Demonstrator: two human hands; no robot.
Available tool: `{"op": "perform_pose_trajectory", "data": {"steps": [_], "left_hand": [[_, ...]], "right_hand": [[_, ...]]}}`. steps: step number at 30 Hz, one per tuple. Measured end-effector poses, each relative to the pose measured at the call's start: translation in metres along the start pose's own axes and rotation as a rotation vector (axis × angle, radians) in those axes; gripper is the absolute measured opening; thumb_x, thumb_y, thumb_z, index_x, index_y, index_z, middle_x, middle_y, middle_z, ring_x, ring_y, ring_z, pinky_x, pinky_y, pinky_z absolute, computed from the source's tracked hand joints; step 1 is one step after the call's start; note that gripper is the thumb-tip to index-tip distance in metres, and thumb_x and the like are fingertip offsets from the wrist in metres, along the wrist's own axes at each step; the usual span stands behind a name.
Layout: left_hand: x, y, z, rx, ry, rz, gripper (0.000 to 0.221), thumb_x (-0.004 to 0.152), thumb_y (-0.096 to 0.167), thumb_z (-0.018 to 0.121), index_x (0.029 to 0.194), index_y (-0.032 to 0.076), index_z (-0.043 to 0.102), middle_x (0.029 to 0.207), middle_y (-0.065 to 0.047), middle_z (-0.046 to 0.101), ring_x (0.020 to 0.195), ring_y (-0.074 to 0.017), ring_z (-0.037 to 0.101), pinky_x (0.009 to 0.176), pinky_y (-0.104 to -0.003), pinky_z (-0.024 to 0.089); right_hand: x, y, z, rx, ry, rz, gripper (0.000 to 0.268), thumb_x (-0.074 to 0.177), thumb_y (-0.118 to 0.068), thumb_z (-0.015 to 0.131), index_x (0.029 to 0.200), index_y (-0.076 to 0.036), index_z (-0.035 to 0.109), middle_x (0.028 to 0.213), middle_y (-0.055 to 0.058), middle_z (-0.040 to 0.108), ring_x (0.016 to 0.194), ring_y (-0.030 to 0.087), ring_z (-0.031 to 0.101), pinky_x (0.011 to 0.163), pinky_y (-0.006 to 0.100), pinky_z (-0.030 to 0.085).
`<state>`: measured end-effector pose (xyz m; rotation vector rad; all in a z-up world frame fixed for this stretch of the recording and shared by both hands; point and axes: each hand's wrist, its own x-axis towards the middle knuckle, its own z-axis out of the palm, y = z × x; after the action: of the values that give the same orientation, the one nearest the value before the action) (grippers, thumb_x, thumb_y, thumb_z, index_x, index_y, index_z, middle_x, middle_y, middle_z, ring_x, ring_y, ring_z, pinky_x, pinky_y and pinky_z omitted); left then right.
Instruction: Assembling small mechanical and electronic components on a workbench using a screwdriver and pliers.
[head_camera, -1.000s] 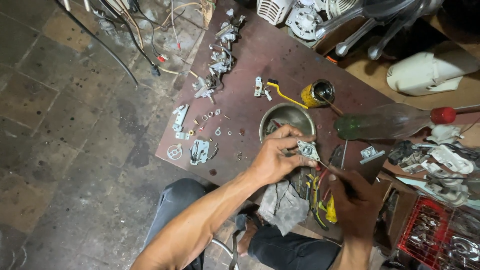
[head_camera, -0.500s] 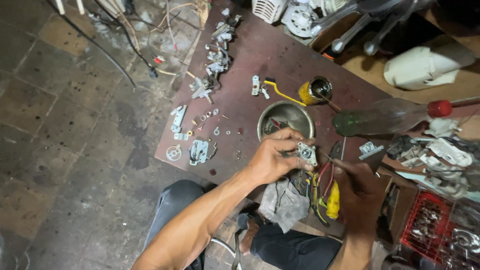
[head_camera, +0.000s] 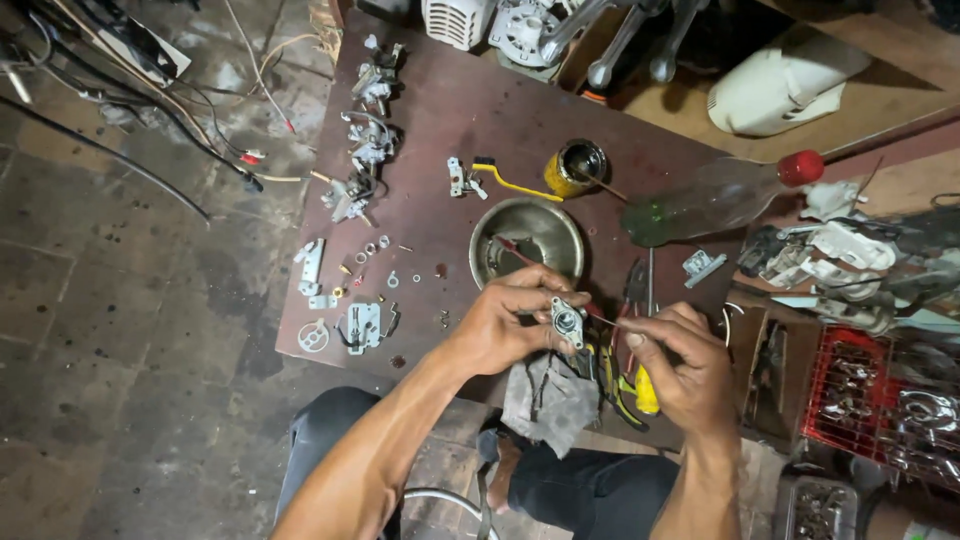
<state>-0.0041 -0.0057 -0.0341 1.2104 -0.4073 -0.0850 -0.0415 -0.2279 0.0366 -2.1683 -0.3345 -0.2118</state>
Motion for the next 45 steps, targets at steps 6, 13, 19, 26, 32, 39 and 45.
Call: {"op": "perform_pose_trajectory", "data": {"steps": [6,13,19,26,32,39,45], "left_hand": [[0.002,0.02,-0.002,-0.049,-0.098,-0.021,0.043,0.074,0.022,0.088,0.114,0.009,0.075,0.104,-0.012,0.069,0.093,-0.0202,0.064,0.073,-0.03,0.055],[-0.003,0.01,-0.003,-0.009,-0.277,-0.002,0.041,0.081,0.025,0.083,0.117,0.008,0.072,0.109,-0.015,0.068,0.089,-0.025,0.068,0.067,-0.034,0.055],[0.0,0.019,-0.007,0.045,-0.304,-0.031,0.042,0.084,0.025,0.08,0.119,0.005,0.07,0.111,-0.016,0.069,0.086,-0.0303,0.07,0.07,-0.039,0.057],[0.004,0.027,-0.008,0.079,-0.285,-0.023,0.04,0.083,0.024,0.08,0.118,0.007,0.07,0.111,-0.013,0.068,0.089,-0.0316,0.071,0.076,-0.041,0.059],[0.008,0.05,-0.013,0.145,-0.345,-0.062,0.036,0.079,0.005,0.076,0.112,-0.001,0.064,0.114,-0.007,0.065,0.094,-0.0204,0.061,0.085,-0.033,0.051],[0.006,0.043,-0.012,0.168,-0.355,-0.035,0.044,0.075,-0.006,0.074,0.116,-0.002,0.062,0.121,-0.008,0.065,0.102,-0.0231,0.065,0.088,-0.033,0.055],[0.007,0.043,-0.011,0.135,-0.304,-0.084,0.042,0.079,0.002,0.074,0.118,-0.004,0.06,0.122,-0.01,0.064,0.107,-0.0247,0.062,0.094,-0.035,0.049]], "right_hand": [[-0.007,0.012,-0.008,-0.014,-0.067,-0.008,0.012,0.088,-0.009,0.07,0.096,-0.006,0.079,0.074,0.007,0.071,0.076,0.026,0.064,0.083,0.039,0.046],[-0.002,0.009,-0.012,-0.15,-0.19,-0.077,0.013,0.09,-0.011,0.067,0.097,-0.011,0.078,0.081,0.005,0.071,0.085,0.024,0.065,0.094,0.04,0.044],[-0.006,0.009,-0.011,-0.086,-0.179,0.006,0.015,0.089,-0.013,0.069,0.099,-0.011,0.079,0.083,0.008,0.072,0.078,0.024,0.068,0.086,0.04,0.049],[-0.011,0.008,-0.015,-0.014,-0.132,0.07,0.014,0.087,-0.014,0.068,0.096,-0.012,0.078,0.08,0.007,0.071,0.068,0.021,0.069,0.074,0.034,0.053],[0.001,-0.035,-0.004,-0.169,-0.067,0.139,0.022,0.081,0.009,0.068,0.099,-0.001,0.075,0.071,0.002,0.058,0.051,0.008,0.035,0.049,0.023,0.025],[0.001,-0.034,-0.006,-0.081,-0.118,0.178,0.026,0.077,0.009,0.065,0.099,0.0,0.074,0.078,0.003,0.063,0.052,0.008,0.041,0.05,0.023,0.029],[0.0,-0.033,0.002,-0.179,0.0,0.116,0.03,0.078,0.012,0.064,0.103,-0.001,0.074,0.076,0.003,0.064,0.051,0.009,0.038,0.049,0.025,0.028]]}}
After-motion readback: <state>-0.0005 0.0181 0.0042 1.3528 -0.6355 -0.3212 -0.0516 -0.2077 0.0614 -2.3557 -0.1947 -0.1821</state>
